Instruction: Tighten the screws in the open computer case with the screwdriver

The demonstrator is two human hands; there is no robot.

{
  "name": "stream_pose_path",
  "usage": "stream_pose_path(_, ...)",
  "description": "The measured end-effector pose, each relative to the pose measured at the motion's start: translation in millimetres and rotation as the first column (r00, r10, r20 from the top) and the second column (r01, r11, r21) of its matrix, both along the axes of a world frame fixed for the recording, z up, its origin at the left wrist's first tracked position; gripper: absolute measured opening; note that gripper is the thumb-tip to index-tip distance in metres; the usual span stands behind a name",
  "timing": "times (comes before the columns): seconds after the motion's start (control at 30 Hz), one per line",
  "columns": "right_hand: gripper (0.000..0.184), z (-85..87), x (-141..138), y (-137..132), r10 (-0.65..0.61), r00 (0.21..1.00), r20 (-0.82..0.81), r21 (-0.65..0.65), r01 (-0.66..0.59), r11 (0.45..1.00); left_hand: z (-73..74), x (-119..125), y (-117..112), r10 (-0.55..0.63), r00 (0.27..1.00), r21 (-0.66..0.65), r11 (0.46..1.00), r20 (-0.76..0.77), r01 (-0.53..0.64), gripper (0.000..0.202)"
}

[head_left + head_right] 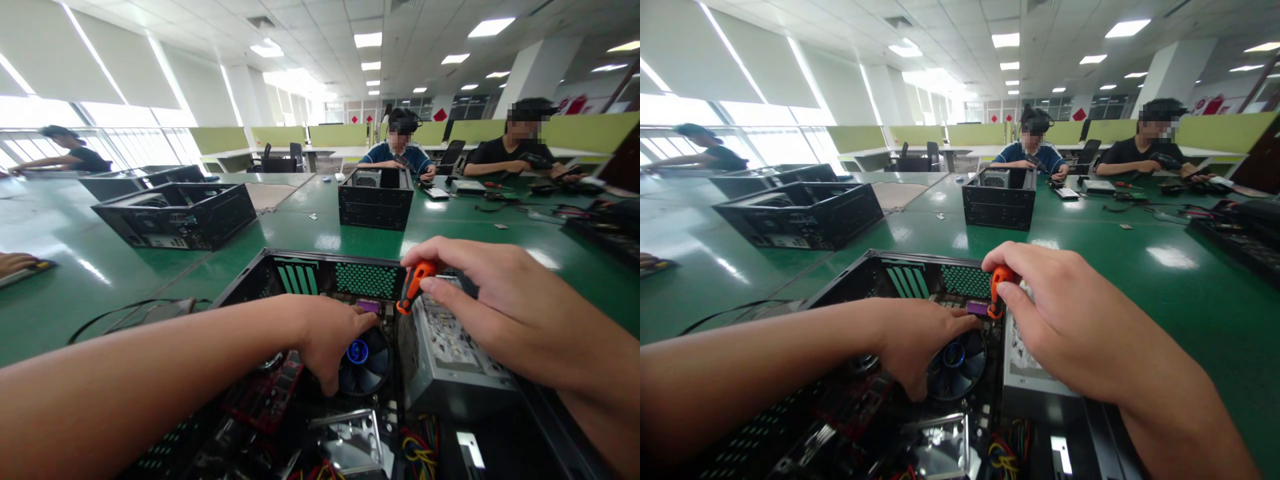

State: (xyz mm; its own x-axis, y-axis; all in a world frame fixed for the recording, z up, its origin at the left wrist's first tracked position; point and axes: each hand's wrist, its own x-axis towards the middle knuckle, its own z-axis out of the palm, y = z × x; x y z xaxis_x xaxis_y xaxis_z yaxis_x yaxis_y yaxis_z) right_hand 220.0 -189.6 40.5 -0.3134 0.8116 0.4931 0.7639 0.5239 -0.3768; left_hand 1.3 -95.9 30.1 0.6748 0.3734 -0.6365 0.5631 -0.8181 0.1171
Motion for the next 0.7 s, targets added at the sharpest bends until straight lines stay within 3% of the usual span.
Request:
stream_pose_path(0.33, 0.019, -3.0, -1.2, 3.9, -0.007, 0.999, 0.046, 0.057, 0.005, 0.998, -4.3, -6.3, 5.0, 0.024, 1.000, -0.030, 0.999, 0.016, -0.024, 0.134)
stream_pose_path(0.7, 0.029, 2.2, 3.2, -2.3, 0.017, 0.995, 0.098, 0.070, -0.024, 0.997, -4.2, -7.0, 4.6, 0.056, 0.997, -0.029, 0.998, 0.043, -0.055, 0.131)
